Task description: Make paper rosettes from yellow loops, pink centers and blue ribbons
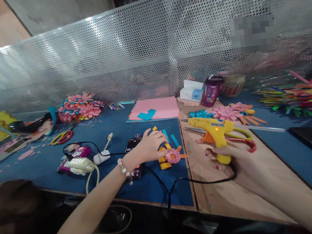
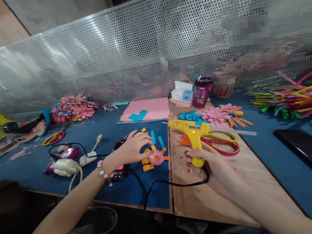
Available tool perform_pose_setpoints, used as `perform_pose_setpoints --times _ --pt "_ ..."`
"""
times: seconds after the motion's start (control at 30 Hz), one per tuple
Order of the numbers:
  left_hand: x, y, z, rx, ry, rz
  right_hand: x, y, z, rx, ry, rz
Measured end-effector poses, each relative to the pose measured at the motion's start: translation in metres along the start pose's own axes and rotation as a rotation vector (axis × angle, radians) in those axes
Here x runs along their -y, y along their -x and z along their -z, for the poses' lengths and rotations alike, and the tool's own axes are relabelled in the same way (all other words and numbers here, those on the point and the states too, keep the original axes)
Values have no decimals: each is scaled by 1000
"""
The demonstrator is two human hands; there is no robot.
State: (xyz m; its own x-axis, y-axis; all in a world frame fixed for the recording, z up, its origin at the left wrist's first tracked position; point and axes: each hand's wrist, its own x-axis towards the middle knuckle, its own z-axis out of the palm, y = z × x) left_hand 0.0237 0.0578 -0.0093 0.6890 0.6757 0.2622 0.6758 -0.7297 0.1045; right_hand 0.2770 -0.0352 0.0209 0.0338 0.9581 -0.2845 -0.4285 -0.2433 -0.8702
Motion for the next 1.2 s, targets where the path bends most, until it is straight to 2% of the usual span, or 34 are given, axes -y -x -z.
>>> perform_pose_setpoints --times 0.1,0.2,0.27,0.33,0.4,0.5,0.6,0.73,0.93,1.2 --pt "14 -8 3 28 -35 101 -6 -7 3 28 6 -39" --pt "12 -10 9 36 -89 195 -17 -13 6 54 -17 -77" --pt "2 -5 15 37 -98 181 -24 -16 7 89 -4 -64" --pt "-9 3 21 59 -84 107 -31 -19 6 114 53 -6" --pt "-12 11 25 91 -83 79 -37 -22 4 129 151 60" --pt "6 16 31 108 -124 184 -46 -27 -1 150 270 121" --pt "28 13 33 119 -78 274 -57 -30 -6 155 269 94" --pt "31 8 27 151 10 209 -64 -28 -13 187 216 77" --pt "16 1 9 158 52 53 -64 -23 -10 123 431 198" --pt "13 -25 -4 208 103 -103 -70 -22 -5 148 279 202"
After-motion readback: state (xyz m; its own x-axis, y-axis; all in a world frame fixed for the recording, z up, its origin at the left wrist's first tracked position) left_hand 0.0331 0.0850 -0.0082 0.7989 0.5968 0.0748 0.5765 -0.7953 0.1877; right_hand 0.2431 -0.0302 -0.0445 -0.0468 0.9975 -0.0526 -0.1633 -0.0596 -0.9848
